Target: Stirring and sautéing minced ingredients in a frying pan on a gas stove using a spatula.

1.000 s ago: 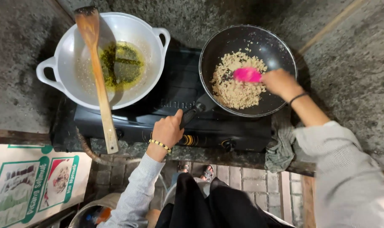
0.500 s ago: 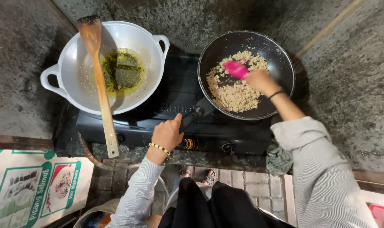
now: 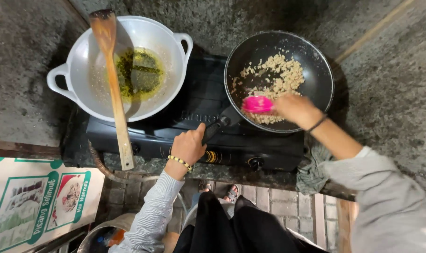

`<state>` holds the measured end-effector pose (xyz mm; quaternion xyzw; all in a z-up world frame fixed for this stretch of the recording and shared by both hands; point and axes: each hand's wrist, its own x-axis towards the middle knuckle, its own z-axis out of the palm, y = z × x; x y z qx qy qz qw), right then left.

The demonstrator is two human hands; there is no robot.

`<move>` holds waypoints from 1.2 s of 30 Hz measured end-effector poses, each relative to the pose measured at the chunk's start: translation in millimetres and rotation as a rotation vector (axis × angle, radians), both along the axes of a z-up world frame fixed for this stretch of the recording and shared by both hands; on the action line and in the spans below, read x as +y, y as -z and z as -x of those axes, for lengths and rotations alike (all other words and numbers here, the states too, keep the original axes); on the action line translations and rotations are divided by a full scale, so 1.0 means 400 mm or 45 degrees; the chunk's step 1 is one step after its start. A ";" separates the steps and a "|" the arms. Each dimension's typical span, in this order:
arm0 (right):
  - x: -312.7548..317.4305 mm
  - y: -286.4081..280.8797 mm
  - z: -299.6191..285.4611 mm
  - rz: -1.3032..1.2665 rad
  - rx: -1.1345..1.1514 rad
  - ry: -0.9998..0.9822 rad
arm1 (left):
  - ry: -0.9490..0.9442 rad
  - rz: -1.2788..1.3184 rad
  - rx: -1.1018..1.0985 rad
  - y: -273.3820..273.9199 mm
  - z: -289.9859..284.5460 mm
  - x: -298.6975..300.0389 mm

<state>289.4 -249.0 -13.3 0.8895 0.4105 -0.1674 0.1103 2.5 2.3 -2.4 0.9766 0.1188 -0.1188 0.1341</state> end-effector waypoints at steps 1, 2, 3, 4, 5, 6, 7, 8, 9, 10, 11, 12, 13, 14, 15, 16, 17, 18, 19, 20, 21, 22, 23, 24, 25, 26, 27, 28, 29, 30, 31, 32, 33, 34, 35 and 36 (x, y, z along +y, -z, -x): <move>-0.026 0.018 -0.045 0.023 -0.066 0.065 | -0.005 -0.009 -0.004 0.006 -0.004 0.001; -0.053 0.035 -0.089 0.046 -0.133 0.129 | -0.010 -0.018 -0.009 0.010 -0.005 0.001; -0.033 0.049 -0.097 0.042 -0.144 0.128 | -0.012 -0.021 -0.020 0.012 -0.005 0.005; -0.013 0.062 -0.105 -0.012 -0.199 0.149 | -0.002 -0.028 -0.054 0.013 -0.005 0.007; -0.002 0.084 -0.102 -0.066 -0.244 0.181 | 0.018 -0.035 -0.079 0.016 0.001 0.008; 0.001 0.039 -0.078 -0.069 -0.244 0.190 | 0.027 -0.038 -0.079 0.006 0.002 0.004; 0.006 -0.004 -0.054 -0.095 -0.225 0.155 | 0.014 -0.027 -0.061 -0.006 0.002 0.003; 0.013 -0.046 -0.031 -0.122 -0.206 0.120 | 0.002 -0.015 -0.043 -0.016 0.000 0.004; -0.021 -0.101 -0.027 -0.117 -0.202 0.122 | 0.004 -0.011 -0.039 -0.016 -0.001 0.004; -0.052 -0.155 -0.024 0.039 -0.401 0.074 | 0.005 -0.019 -0.028 -0.014 -0.002 0.006; -0.085 -0.213 -0.024 0.201 -0.601 0.015 | -0.001 -0.020 -0.020 -0.011 -0.003 0.002; -0.121 -0.167 -0.072 0.210 -0.599 0.008 | -0.005 -0.009 -0.018 -0.009 -0.005 -0.001; -0.157 -0.117 -0.115 0.300 -0.618 0.004 | -0.003 -0.015 -0.015 -0.009 -0.003 0.001; -0.194 -0.067 -0.157 0.390 -0.635 0.000 | -0.001 -0.020 -0.013 -0.009 -0.003 0.002; -0.170 -0.087 -0.095 0.391 -0.634 0.008 | 0.007 -0.021 -0.013 -0.012 0.001 0.000; -0.146 -0.107 -0.034 0.285 -0.565 -0.011 | 0.017 -0.024 0.000 -0.015 0.004 -0.002; -0.110 -0.133 0.017 0.176 -0.504 -0.043 | 0.012 -0.027 0.006 -0.020 0.005 -0.002; -0.095 -0.187 0.015 0.173 -0.511 -0.048 | 0.005 -0.029 0.000 -0.013 -0.010 0.007; -0.090 -0.227 0.035 0.112 -0.543 -0.017 | 0.016 -0.042 -0.018 -0.001 -0.006 0.010; -0.085 -0.266 0.054 0.051 -0.576 0.015 | 0.026 -0.055 -0.037 0.013 -0.002 0.012; -0.126 -0.217 -0.019 0.051 -0.577 0.017 | 0.028 -0.055 -0.039 0.030 -0.001 0.011; -0.169 -0.172 -0.091 0.158 -0.675 0.093 | 0.019 -0.081 -0.078 0.044 -0.001 0.009; -0.208 -0.128 -0.165 0.259 -0.775 0.176 | 0.013 -0.114 -0.122 0.055 -0.004 0.014; -0.214 -0.106 -0.144 0.253 -0.779 0.184 | 0.018 -0.120 -0.128 0.030 0.004 0.008; -0.216 -0.086 -0.128 0.153 -0.745 0.120 | 0.014 -0.090 -0.131 0.005 0.008 0.005; -0.218 -0.065 -0.112 0.053 -0.712 0.055 | 0.009 -0.059 -0.133 -0.019 0.013 0.002; -0.188 -0.109 -0.063 0.046 -0.718 0.060 | 0.012 -0.066 -0.139 -0.033 0.021 0.004; -0.162 -0.152 -0.015 -0.053 -0.565 0.050 | 0.045 -0.114 -0.270 -0.047 0.028 0.004; -0.141 -0.190 0.043 -0.155 -0.408 0.056 | 0.096 -0.165 -0.396 -0.062 0.035 0.007; -0.124 -0.224 0.072 -0.165 -0.410 0.076 | 0.116 -0.175 -0.398 -0.163 0.074 -0.001; -0.118 -0.262 0.099 -0.267 -0.505 0.065 | 0.203 0.192 -0.739 -0.267 0.096 -0.007; -0.116 -0.303 0.124 -0.366 -0.604 0.053 | 0.289 0.579 -1.058 -0.372 0.119 -0.017; -0.123 -0.292 0.126 -0.361 -0.650 0.131 | 0.379 0.597 -1.072 -0.425 0.111 -0.017; -0.132 -0.282 0.121 -0.499 -0.716 0.113 | 0.457 0.608 -1.082 -0.499 0.104 -0.030; -0.159 -0.274 0.126 -0.613 -0.790 0.118 | 0.559 0.644 -1.080 -0.590 0.098 -0.052; -0.169 -0.284 0.132 -0.582 -0.842 0.222 | 0.661 0.680 -1.076 -0.662 0.055 -0.070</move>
